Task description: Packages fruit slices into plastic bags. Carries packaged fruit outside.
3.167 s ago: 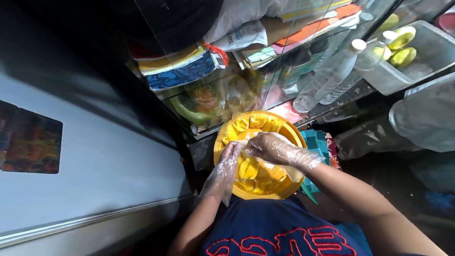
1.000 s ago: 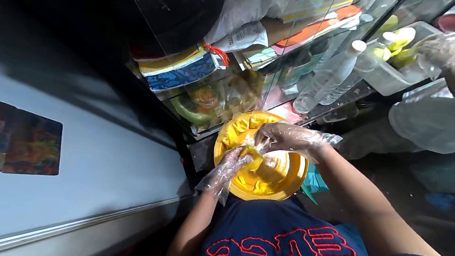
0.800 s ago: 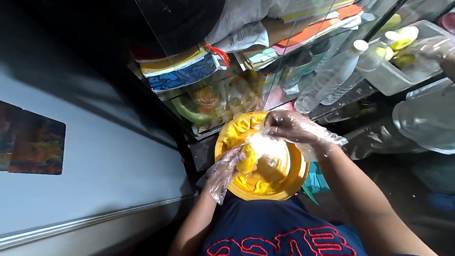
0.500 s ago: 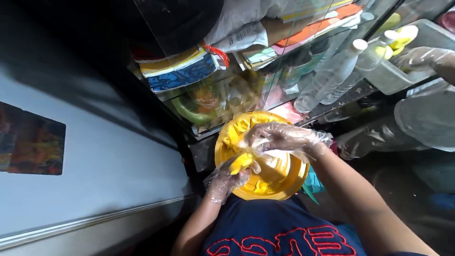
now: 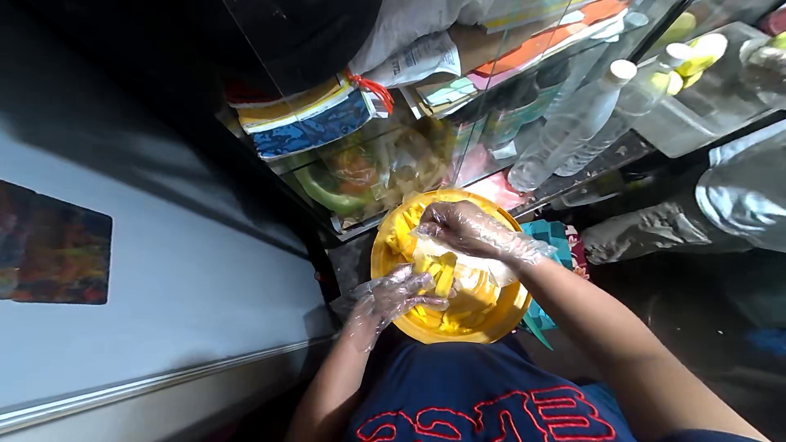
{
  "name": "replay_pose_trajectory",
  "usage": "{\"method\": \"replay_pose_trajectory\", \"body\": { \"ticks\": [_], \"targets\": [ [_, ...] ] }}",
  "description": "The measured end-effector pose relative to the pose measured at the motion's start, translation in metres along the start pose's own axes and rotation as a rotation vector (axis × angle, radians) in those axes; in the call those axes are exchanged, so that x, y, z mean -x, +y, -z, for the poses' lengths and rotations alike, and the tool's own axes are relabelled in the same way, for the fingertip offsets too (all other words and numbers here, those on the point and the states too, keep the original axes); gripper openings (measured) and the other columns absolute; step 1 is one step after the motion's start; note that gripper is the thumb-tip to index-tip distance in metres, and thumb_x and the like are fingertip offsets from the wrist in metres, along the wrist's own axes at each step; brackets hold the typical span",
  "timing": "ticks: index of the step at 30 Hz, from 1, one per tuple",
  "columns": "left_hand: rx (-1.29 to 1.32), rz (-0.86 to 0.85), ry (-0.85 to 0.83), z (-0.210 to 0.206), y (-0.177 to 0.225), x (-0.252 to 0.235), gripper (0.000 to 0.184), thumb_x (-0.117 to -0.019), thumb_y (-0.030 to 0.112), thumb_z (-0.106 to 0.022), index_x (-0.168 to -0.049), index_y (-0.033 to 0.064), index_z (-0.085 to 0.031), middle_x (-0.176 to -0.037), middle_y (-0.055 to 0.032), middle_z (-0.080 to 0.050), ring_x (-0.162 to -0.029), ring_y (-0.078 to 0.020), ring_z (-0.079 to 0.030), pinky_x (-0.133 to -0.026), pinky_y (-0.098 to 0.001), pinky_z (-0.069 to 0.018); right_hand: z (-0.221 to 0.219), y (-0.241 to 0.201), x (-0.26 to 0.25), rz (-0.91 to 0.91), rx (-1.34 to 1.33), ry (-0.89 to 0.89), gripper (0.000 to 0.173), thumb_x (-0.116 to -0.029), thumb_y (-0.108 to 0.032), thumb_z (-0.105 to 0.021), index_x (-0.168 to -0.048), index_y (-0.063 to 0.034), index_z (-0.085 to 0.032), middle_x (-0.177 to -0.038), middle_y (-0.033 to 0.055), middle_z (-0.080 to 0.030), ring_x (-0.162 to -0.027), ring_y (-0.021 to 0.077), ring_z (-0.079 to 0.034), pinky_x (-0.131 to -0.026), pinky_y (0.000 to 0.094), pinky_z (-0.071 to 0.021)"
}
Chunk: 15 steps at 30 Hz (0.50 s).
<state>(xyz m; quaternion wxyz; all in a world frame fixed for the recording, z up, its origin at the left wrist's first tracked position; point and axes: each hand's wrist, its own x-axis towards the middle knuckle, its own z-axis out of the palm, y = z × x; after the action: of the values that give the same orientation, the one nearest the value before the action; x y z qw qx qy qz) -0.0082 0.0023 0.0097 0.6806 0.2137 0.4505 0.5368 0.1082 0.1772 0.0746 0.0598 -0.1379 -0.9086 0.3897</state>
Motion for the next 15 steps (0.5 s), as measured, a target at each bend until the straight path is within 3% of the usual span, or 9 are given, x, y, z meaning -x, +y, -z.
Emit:
{"method": "replay_pose_trajectory", "body": {
  "ticks": [4, 5, 8, 10, 12, 14, 15],
  "targets": [
    [0.003, -0.013, -0.079, 0.008, -0.007, -0.009, 0.025, -0.1052, 0.002, -0.036, -0.123, -0.0020, -0.053, -0.108, -0.0104, -0.072, -0.098, -0.0227, -0.073, -0.089, -0.0365, -0.0616, -0.002, 0.011, -0.001, 0.007, -0.114, 0.051, 0.020, -0.1020, -0.017, -0.060, -0.104, 0.0004, -0.068, -0.085, 0.0089, -0.065, -0.077, 0.0148, -0.061, -0.075, 0.0354, -0.0508],
    [-0.003, -0.018, -0.065, 0.006, -0.007, -0.009, 0.025, -0.1057, 0.002, -0.036, -0.124, -0.0019, -0.053, -0.108, -0.0100, -0.072, -0.099, -0.0219, -0.073, -0.089, -0.0362, -0.0615, 0.000, 0.016, 0.001, -0.003, -0.202, 0.042, 0.024, -0.1009, -0.021, -0.062, -0.112, 0.0000, -0.066, -0.089, 0.0067, -0.066, -0.079, 0.0110, -0.061, -0.077, 0.0320, -0.0520],
    [-0.002, -0.062, -0.008, 0.002, -0.008, -0.008, 0.024, -0.1043, -0.001, -0.040, -0.125, -0.0013, -0.053, -0.106, -0.0079, -0.071, -0.098, -0.0187, -0.072, -0.089, -0.0343, -0.0606, 0.011, 0.031, 0.013, -0.036, -0.434, -0.036, 0.063, -0.0921, -0.033, -0.068, -0.141, 0.0017, -0.048, -0.112, 0.0072, -0.064, -0.096, 0.0081, -0.062, -0.087, 0.0263, -0.0537],
    [-0.029, -0.098, 0.011, 0.002, -0.007, -0.007, 0.028, -0.0993, -0.006, -0.049, -0.127, -0.0024, -0.051, -0.106, -0.0063, -0.071, -0.098, -0.0156, -0.071, -0.091, -0.0320, -0.0595, 0.013, 0.039, 0.023, -0.096, -0.469, -0.089, 0.075, -0.0879, -0.037, -0.070, -0.147, -0.0001, -0.042, -0.119, 0.0077, -0.063, -0.099, 0.0087, -0.063, -0.088, 0.0264, -0.0542],
    [-0.104, -0.101, 0.016, 0.003, -0.007, -0.010, 0.039, -0.0908, -0.008, -0.062, -0.129, -0.0034, -0.053, -0.109, -0.0070, -0.071, -0.100, -0.0140, -0.070, -0.092, -0.0304, -0.0585, 0.007, 0.033, 0.036, -0.179, -0.437, -0.107, 0.058, -0.0909, -0.027, -0.070, -0.140, -0.0018, -0.052, -0.111, 0.0095, -0.067, -0.090, 0.0134, -0.064, -0.081, 0.0316, -0.0549],
    [-0.180, -0.081, 0.010, 0.005, -0.008, -0.013, 0.045, -0.0861, -0.007, -0.068, -0.129, -0.0032, -0.055, -0.112, -0.0071, -0.071, -0.102, -0.0131, -0.069, -0.094, -0.0300, -0.0575, -0.005, 0.031, 0.044, -0.193, -0.391, -0.078, 0.024, -0.0968, -0.020, -0.066, -0.115, -0.0051, -0.066, -0.086, 0.0061, -0.067, -0.071, 0.0125, -0.061, -0.067, 0.0313, -0.0536],
    [-0.225, -0.069, 0.013, 0.005, -0.009, -0.015, 0.048, -0.0845, -0.006, -0.071, -0.129, -0.0027, -0.055, -0.113, -0.0070, -0.070, -0.104, -0.0123, -0.069, -0.094, -0.0292, -0.0573, -0.010, 0.033, 0.046, -0.184, -0.405, -0.072, 0.015, -0.0988, -0.018, -0.064, -0.108, -0.0061, -0.068, -0.079, 0.0041, -0.065, -0.065, 0.0101, -0.059, -0.061, 0.0281, -0.0526]
  ]
}}
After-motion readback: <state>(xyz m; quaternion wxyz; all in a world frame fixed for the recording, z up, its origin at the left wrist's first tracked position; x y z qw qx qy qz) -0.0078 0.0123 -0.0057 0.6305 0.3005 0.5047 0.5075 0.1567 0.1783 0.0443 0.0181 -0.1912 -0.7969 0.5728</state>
